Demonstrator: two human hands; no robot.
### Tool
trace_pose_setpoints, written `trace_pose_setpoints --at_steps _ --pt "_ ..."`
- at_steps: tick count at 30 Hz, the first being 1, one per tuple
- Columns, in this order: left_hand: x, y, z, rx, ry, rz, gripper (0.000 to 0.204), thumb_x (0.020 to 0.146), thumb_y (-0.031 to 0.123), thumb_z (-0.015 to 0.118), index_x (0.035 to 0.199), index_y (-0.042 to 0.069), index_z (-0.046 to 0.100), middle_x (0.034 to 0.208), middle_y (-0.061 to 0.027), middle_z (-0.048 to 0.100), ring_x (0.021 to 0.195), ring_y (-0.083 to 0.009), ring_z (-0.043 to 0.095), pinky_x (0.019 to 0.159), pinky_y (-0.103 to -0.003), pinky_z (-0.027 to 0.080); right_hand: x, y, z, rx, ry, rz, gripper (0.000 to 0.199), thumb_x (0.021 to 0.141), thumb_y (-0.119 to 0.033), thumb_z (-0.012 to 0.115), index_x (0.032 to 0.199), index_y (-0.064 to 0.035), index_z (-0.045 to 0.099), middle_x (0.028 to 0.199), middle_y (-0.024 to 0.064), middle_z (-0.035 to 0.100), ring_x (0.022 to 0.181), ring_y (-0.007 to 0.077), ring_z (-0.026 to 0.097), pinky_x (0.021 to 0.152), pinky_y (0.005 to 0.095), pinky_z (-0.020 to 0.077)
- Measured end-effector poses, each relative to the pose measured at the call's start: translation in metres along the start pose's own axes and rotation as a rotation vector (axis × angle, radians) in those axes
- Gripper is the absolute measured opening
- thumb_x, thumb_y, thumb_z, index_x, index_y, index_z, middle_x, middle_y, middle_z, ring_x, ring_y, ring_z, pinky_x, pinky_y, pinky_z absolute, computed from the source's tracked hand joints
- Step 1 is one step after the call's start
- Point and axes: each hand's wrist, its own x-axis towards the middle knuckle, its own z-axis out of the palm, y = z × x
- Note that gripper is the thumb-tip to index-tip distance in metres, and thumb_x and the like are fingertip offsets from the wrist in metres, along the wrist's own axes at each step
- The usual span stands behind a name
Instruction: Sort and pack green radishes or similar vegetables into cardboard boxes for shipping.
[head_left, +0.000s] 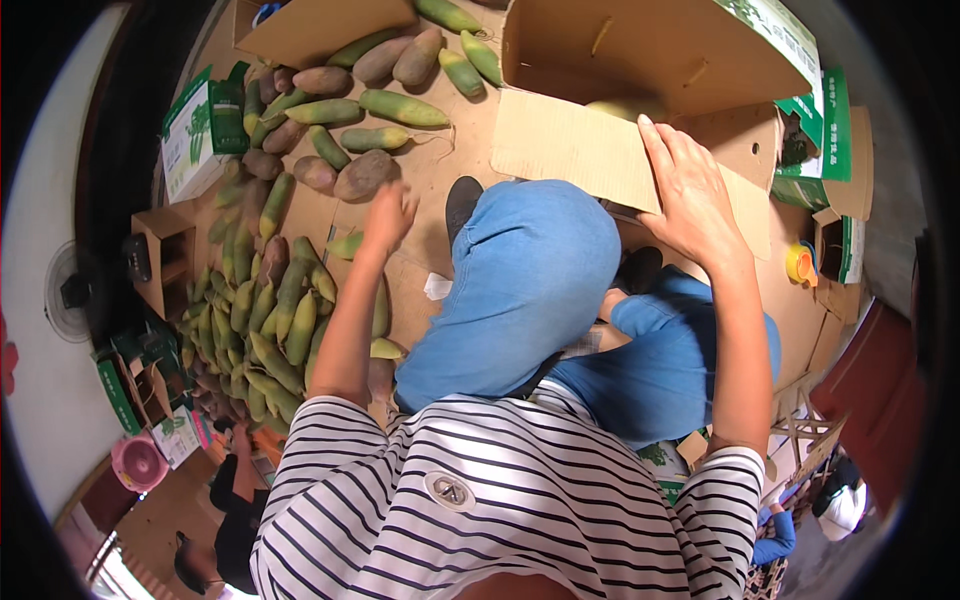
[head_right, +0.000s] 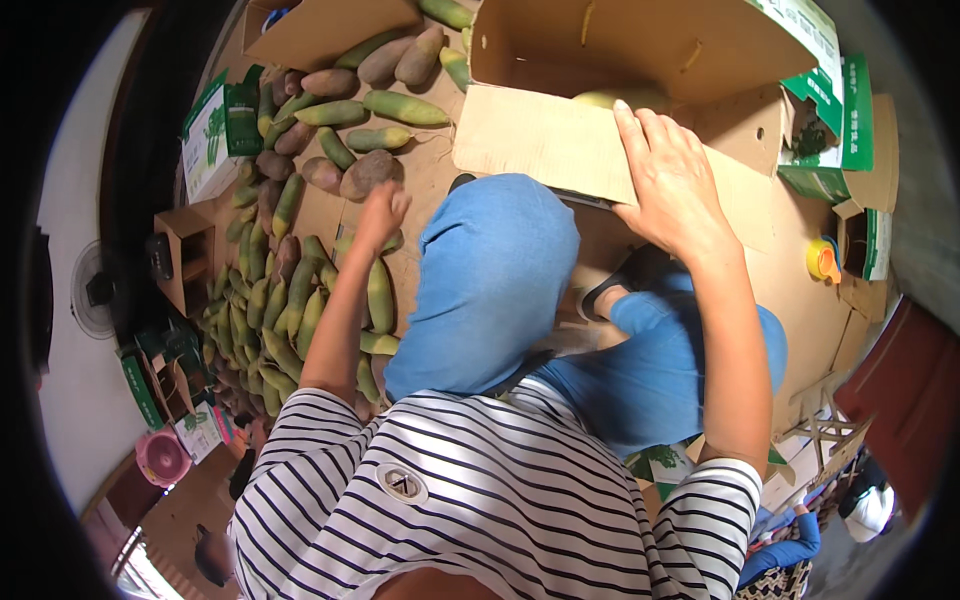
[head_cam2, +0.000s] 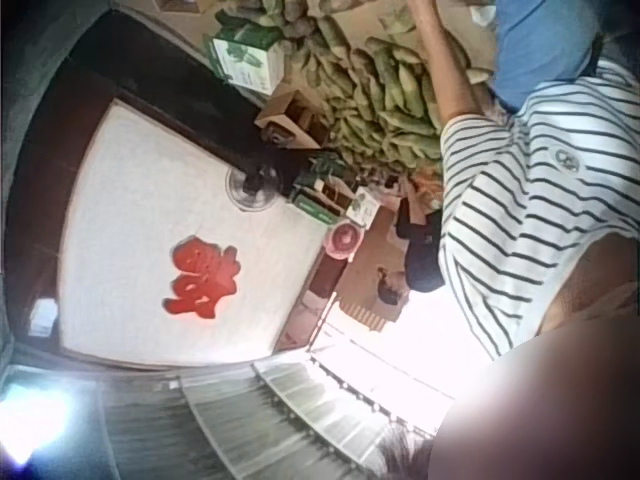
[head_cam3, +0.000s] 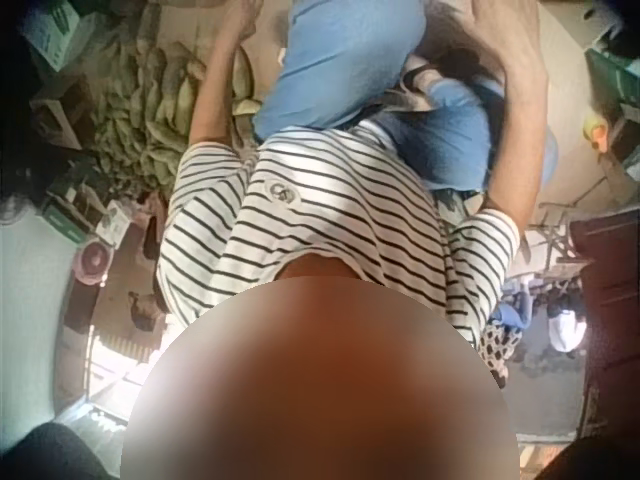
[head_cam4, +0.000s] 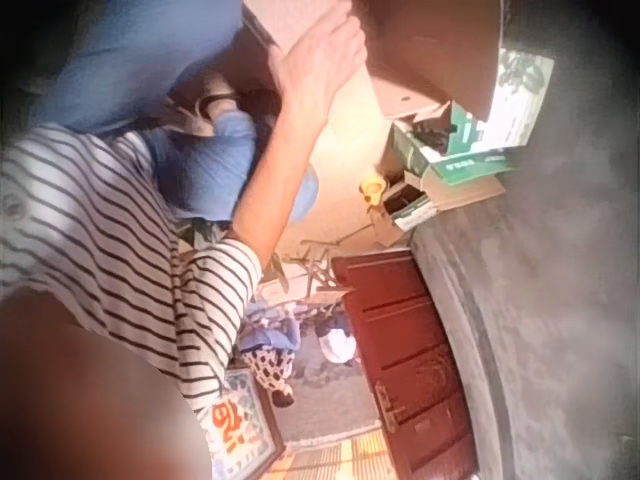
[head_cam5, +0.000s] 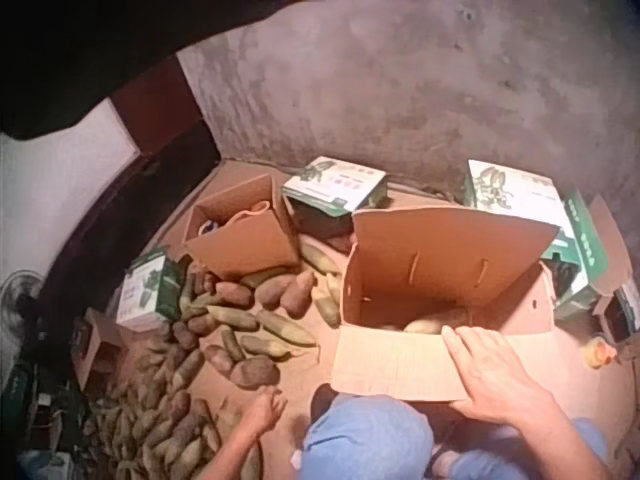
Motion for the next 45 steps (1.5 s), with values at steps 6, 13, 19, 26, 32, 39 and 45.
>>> trace_pose_setpoints --at_steps 6,13,19,26,32,39,45 --pt "-0.059 -0.082 0.049 0.329 -0.252 -0.199 0.030 0.080 0.015 0.064 0.108 0.006 0.059 0.113 -0.0166 0.057 0.105 -0.0346 0.056 0.084 -0.046 0.049 0.000 0.007 0.000 0.033 -0.016 0.014 0.101 0.065 -0.037 0.080 0.147 -0.0052 0.029 0.140 0.0202 0.042 0.131 0.0348 0.038 0.112 0.0444 0.0286" --pt "-0.057 -0.116 0.072 0.631 -0.297 -0.137 0.046 0.083 0.010 0.060 0.128 0.010 0.047 0.127 -0.0111 0.050 0.119 -0.0278 0.048 0.093 -0.045 0.044 0.009 0.014 -0.004 0.172 -0.103 0.007 0.103 0.066 -0.045 0.079 0.147 -0.0073 0.029 0.146 0.0184 0.037 0.135 0.0354 0.034 0.114 0.0458 0.0246" --pt "-0.031 -0.114 0.078 0.621 -0.509 -0.272 0.045 0.085 0.009 0.060 0.128 0.011 0.048 0.128 -0.0119 0.049 0.120 -0.0296 0.047 0.094 -0.046 0.043 0.017 0.005 0.002 0.047 -0.040 0.048 0.111 0.056 -0.032 0.087 0.148 -0.0088 0.028 0.133 0.0175 0.045 0.124 0.0345 0.043 0.108 0.0445 0.0326" --pt "-0.042 -0.117 0.072 0.551 -0.422 -0.183 0.049 0.077 0.009 0.068 0.123 0.009 0.052 0.118 -0.0139 0.052 0.116 -0.0333 0.049 0.091 -0.046 0.045 0.021 0.000 0.004 -0.009 -0.014 0.020 0.108 0.057 -0.028 0.087 0.146 -0.0068 0.029 0.127 0.0192 0.047 0.120 0.0347 0.046 0.106 0.0447 0.0344" --pt "-0.070 -0.084 0.045 0.095 0.033 -0.115 0.055 0.070 0.010 0.075 0.119 0.001 0.051 0.118 -0.0201 0.053 0.113 -0.0378 0.050 0.091 -0.046 0.044 0.015 0.009 0.012 0.039 0.033 -0.010 0.104 0.058 -0.021 0.086 0.145 -0.0064 0.030 0.125 0.0179 0.047 0.118 0.0341 0.046 0.106 0.0451 0.0341" --pt "-0.048 -0.019 -0.025 -0.638 0.296 -0.264 0.061 0.081 0.017 0.076 0.130 -0.005 0.044 0.123 -0.0159 0.055 0.108 -0.0231 0.057 0.092 -0.035 0.046 0.007 0.018 0.010 0.056 0.044 -0.030 0.102 0.057 -0.016 0.085 0.144 -0.0079 0.033 0.117 0.0146 0.050 0.111 0.0320 0.049 0.099 0.0433 0.0386" --pt "-0.009 0.125 -0.150 -1.003 0.583 0.242 0.068 0.079 0.001 0.074 0.136 -0.002 0.037 0.137 -0.0174 0.047 0.123 -0.0261 0.050 0.104 -0.039 0.041 0.007 0.015 0.012 0.037 0.056 -0.073 0.103 0.055 -0.015 0.086 0.144 -0.0083 0.034 0.114 0.0129 0.051 0.107 0.0301 0.050 0.095 0.0412 0.0401"
